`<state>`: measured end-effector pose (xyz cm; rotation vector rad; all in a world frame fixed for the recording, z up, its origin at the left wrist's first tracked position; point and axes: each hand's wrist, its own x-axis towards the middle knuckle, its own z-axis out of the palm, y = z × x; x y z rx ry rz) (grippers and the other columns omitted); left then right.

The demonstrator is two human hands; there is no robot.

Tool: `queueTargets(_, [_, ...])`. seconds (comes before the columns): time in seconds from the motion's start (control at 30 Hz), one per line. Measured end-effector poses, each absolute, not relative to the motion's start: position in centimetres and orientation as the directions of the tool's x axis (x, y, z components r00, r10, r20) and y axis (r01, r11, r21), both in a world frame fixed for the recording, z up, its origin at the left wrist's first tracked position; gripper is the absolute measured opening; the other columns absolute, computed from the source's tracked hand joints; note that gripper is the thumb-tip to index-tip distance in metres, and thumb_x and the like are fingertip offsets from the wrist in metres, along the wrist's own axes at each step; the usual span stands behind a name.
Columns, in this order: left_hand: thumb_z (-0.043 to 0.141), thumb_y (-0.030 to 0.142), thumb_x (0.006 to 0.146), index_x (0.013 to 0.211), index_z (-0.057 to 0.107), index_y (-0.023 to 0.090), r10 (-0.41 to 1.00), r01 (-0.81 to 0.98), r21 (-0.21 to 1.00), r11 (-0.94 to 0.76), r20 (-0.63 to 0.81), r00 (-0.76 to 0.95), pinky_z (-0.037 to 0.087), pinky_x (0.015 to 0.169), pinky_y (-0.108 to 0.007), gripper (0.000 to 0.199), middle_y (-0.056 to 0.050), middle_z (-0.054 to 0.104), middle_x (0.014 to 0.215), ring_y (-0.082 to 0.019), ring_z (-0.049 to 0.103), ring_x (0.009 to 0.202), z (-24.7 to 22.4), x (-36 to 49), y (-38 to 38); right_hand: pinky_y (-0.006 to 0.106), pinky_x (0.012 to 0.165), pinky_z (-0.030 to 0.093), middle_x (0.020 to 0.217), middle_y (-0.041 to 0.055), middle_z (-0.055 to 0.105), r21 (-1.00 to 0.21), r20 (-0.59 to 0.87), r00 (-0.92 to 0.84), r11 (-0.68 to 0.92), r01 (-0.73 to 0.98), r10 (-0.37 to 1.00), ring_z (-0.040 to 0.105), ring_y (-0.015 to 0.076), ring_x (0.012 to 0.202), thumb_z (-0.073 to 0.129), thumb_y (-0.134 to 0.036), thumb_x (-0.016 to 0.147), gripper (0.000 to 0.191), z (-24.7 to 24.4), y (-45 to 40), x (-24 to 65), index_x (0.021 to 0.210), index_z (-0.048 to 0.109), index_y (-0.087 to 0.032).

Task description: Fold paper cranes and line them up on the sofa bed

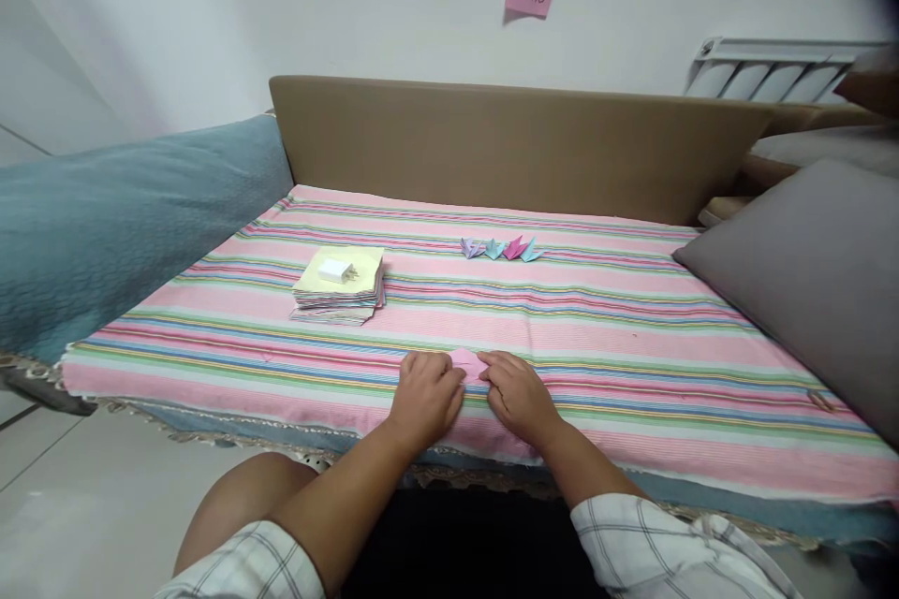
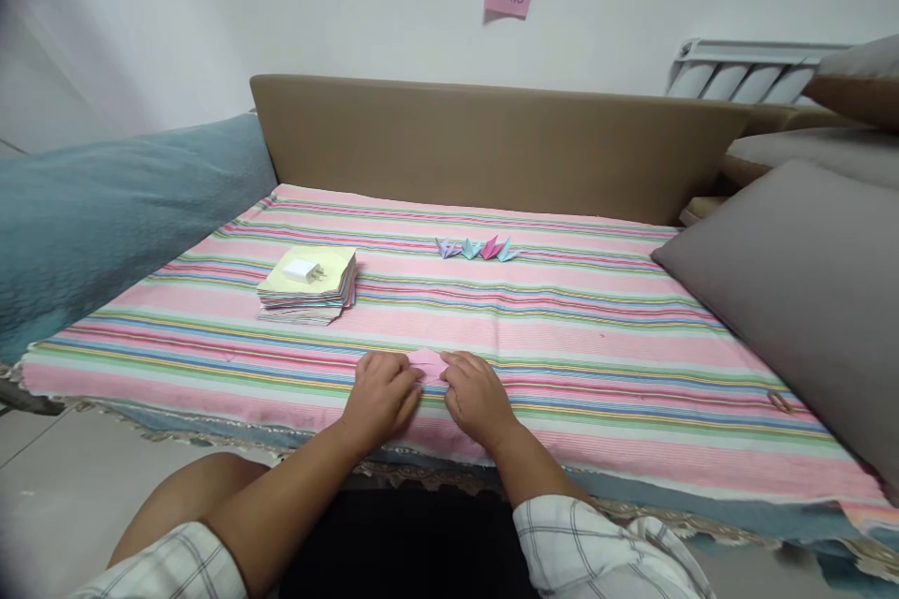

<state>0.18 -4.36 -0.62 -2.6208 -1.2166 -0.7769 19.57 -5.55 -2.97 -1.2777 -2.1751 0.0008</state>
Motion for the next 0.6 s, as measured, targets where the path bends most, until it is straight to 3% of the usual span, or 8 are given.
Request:
queueTargets(0.1, [0.049,0.032,0.085,0.113,0.057,0.022,0.664,0.736,0.0,-0.677,0.433,0.61,0.032,0.082,-0.04,0.03,-0.006,0.058,0.097,-0.022,0.048,0.093,-1.1,0.9,-4.8,0.042,0.096,0.041,0.117,0.0086,0.062,-0.295,0.498,-0.352,0.537,0.79,0.792,0.052,0.0226,0.109,0.044,-0.006,0.074,0.026,-2.9,-5.5,19.6,0.089,0.063,-0.017])
queueTargets(0.23, [0.05,0.037,0.085,0.115,0.055,0.022,0.722,0.774,-0.009,-0.633,0.354,0.594,0.033,0.08,-0.041,0.034,-0.007,0.058,0.097,-0.024,0.048,0.093,-1.2,1.1,-5.1,0.042,0.095,0.041,0.118,0.0088,0.061,-0.298,0.498,-0.36,0.546,0.783,0.789,0.051,0.0228,0.108,0.044,-0.006,0.073,0.027,-2.9,-5.5,19.6,0.089,0.063,-0.017])
queueTargets(0.6, [0.051,0.038,0.083,0.086,0.067,0.02,0.807,0.827,0.043,-0.56,0.257,0.533,0.037,0.071,-0.036,0.024,-0.007,0.059,0.081,-0.022,0.053,0.079,0.6,-0.7,-4.1,0.044,0.093,0.041,0.115,0.0077,0.062,-0.332,0.501,-0.346,0.546,0.77,0.793,0.051,0.0234,0.107,0.044,-0.006,0.075,0.027,-2.8,-5.6,19.6,0.09,0.061,-0.019])
